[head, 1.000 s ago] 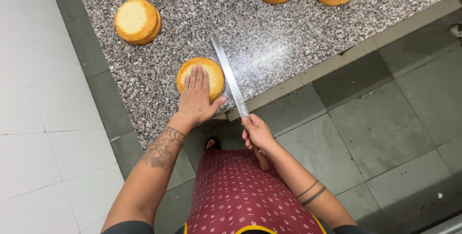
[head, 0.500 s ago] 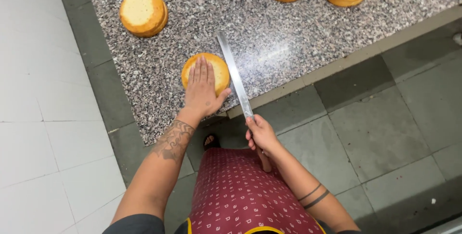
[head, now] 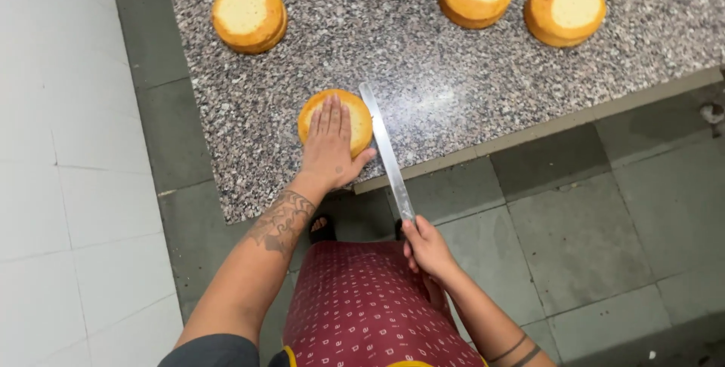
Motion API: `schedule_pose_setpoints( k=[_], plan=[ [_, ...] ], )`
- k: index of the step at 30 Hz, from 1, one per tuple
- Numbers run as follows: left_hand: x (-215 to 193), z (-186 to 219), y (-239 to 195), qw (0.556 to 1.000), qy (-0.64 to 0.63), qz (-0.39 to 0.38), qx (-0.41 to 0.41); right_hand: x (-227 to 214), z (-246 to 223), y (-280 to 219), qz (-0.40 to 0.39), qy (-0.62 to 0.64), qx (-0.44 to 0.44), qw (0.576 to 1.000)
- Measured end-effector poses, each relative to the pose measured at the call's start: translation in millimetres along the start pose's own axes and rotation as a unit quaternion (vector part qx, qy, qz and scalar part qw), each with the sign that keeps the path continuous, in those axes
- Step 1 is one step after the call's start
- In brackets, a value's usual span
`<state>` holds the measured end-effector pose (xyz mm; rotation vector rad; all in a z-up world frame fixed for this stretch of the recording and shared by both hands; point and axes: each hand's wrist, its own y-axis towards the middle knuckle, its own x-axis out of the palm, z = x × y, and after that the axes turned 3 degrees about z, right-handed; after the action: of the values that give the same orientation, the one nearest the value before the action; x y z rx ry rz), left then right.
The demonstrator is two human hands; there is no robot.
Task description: Cutting the tops off circular cake sponges and arranging them on a counter.
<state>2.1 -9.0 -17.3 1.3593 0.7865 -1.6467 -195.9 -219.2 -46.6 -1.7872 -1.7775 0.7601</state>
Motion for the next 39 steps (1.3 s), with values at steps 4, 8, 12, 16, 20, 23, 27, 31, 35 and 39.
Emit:
schedule_pose_setpoints(
  k=[4, 8, 12, 16, 20, 23, 27, 31, 35, 39],
  plan=[
    [-6, 2, 0, 1.000, -0.001, -0.014, -0.016, 12, -37, 41, 0.000, -0.018, -0.004, 1.000],
    [-10, 4, -6, 1.000, -0.006, -0.013, -0.015, 26, -62, 75, 0.005, -0.041, -0.066, 0.997],
    [-2, 2, -3, 0.999, -0.030, 0.011, 0.001, 14, -29, 38, 0.014, -0.081, -0.037, 0.996],
    [4, 3, -4, 0.999, -0.037, 0.036, -0.004, 6, -16, 18, 0.000, -0.083, -0.010, 0.997],
    [-4, 1, -2, 0.999, -0.030, 0.038, 0.001, 27, -56, 64, -0.026, -0.051, -0.036, 0.998],
    [-4, 5, -10, 0.998, -0.039, 0.040, 0.002, 40, -67, 81, -0.028, -0.056, -0.061, 0.996],
    [5, 5, -8, 0.996, -0.057, 0.064, 0.000, 33, -53, 46, -0.023, -0.075, -0.050, 0.996],
    [8, 2, -7, 0.993, -0.063, 0.100, -0.015, 7, -5, 33, -0.049, -0.094, -0.078, 0.991],
    [-1, -1, 1, 0.995, -0.045, 0.090, -0.014, 33, -54, 71, -0.071, -0.042, -0.076, 0.994],
    [5, 2, -6, 0.997, -0.047, 0.064, -0.006, 58, -58, 90, -0.064, -0.036, -0.095, 0.993]
  ],
)
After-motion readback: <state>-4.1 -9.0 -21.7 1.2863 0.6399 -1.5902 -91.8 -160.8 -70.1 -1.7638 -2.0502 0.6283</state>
